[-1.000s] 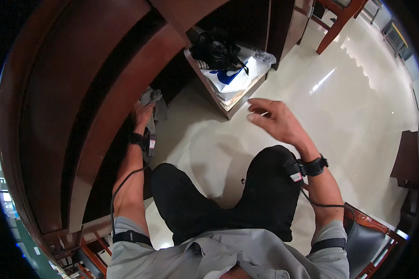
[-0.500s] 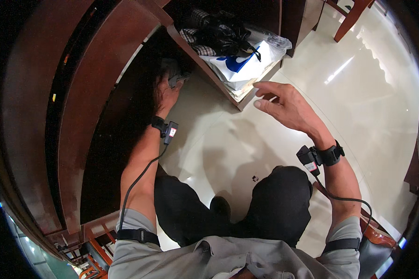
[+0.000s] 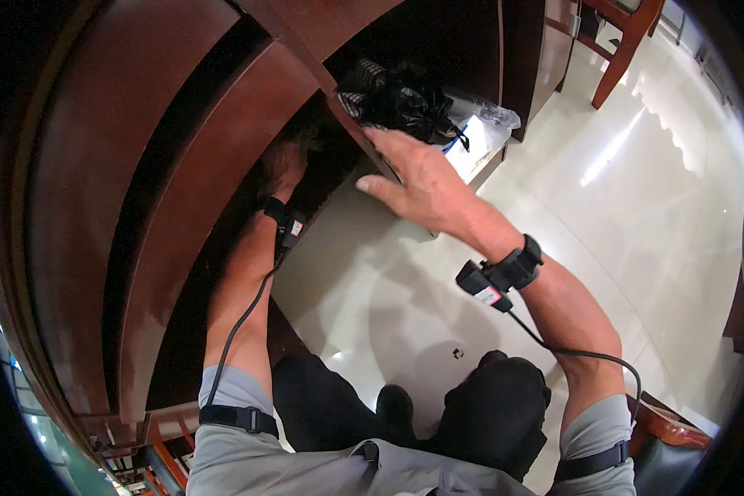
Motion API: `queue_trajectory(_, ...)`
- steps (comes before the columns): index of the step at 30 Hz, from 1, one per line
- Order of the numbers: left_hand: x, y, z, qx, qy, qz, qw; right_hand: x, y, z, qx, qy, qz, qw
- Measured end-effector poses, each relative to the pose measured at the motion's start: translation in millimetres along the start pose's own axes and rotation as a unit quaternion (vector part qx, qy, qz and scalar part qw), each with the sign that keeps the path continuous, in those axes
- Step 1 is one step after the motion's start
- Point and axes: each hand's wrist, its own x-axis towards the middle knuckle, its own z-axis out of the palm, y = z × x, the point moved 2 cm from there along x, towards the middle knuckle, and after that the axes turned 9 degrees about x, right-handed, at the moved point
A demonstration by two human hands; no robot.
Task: Cleaning a wooden desk and a chair with a cloth, including checking storage areas.
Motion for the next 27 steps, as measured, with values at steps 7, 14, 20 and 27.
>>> queue_trajectory(7, -15, -37, 12, 0.083, 0.071, 0.015, 0.994, -7, -15, 14, 0.029, -0.011, 0.073, 0.997)
queue_trajectory(14, -75, -102, 17, 0.175, 0.099, 0.006, 0.980, -10, -14, 30, 0.005, 0.003, 0.054, 0.999)
queue_trajectory(20, -145, -113, -3, 0.108, 0.002, -0.024, 0.994, -4, -23, 17, -0.031, 0.026, 0.004, 0.999)
queue_trajectory(27, -246, -110, -46, -0.272, -0.081, -0.360, 0.889, -12, -18, 11, -0.057, 0.024, 0.003, 0.998)
